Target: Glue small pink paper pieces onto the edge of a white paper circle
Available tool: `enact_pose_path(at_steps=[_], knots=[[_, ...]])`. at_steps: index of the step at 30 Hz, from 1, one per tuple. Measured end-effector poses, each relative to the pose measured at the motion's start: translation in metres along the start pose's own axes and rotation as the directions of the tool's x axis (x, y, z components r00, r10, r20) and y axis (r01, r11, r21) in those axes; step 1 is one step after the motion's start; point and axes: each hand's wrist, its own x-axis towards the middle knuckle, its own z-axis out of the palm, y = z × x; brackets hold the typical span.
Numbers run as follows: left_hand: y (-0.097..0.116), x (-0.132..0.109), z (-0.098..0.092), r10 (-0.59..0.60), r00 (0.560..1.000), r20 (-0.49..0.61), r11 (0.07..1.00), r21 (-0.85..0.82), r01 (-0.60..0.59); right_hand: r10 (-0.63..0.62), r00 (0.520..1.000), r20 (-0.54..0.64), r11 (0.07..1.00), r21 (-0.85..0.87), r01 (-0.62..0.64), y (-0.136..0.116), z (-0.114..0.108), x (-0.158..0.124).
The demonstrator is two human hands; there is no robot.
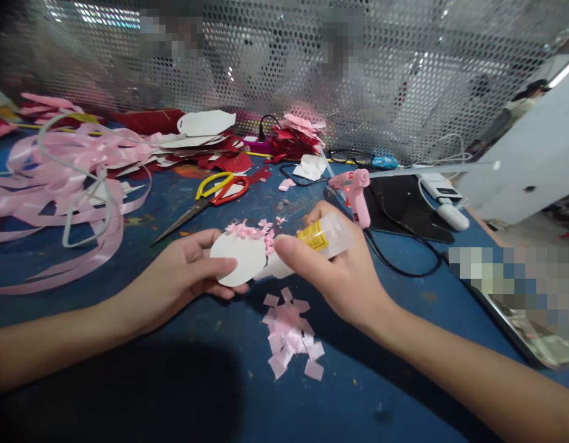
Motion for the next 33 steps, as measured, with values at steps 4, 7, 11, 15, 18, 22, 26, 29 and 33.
enact_pose_path(at_steps=[4,7,11,15,18,22,26,29,33], knots=[[0.000,0.004,0.001,0.037,0.999,-0.009,0.999,0.025,-0.037,-0.013,1.000,0.010,0.998,-0.062,0.014,0.002,-0.009,-0.010],[0.000,0.007,0.003,0.052,0.999,-0.009,0.998,0.044,-0.052,-0.043,0.999,0.013,0.993,-0.107,0.044,0.001,-0.017,-0.017],[-0.002,0.009,0.008,0.072,0.997,0.022,0.992,0.102,-0.073,-0.129,0.991,0.041,0.967,-0.215,0.135,-0.003,-0.027,-0.027],[-0.005,0.013,0.016,0.089,0.995,0.044,0.989,0.110,-0.094,-0.292,0.951,0.098,0.853,-0.423,0.306,-0.003,-0.037,-0.041],[-0.006,0.017,0.021,0.104,0.993,0.058,0.989,0.100,-0.110,-0.293,0.944,0.152,0.846,-0.420,0.330,0.006,-0.045,-0.053],[-0.007,0.022,0.029,0.123,0.990,0.061,0.989,0.080,-0.128,-0.213,0.962,0.173,0.933,-0.257,0.252,0.023,-0.054,-0.060],[-0.007,0.028,0.037,0.147,0.987,0.064,0.984,0.089,-0.152,-0.232,0.956,0.181,0.816,-0.499,0.293,0.027,-0.064,-0.051],[-0.006,0.030,0.041,0.134,0.989,0.060,0.985,0.101,-0.140,-0.154,0.959,0.239,0.680,-0.678,0.278,0.024,-0.071,-0.043],[-0.006,0.029,0.040,0.133,0.989,0.060,0.985,0.102,-0.138,-0.019,0.972,0.236,0.563,-0.801,0.205,0.029,-0.077,-0.039]])
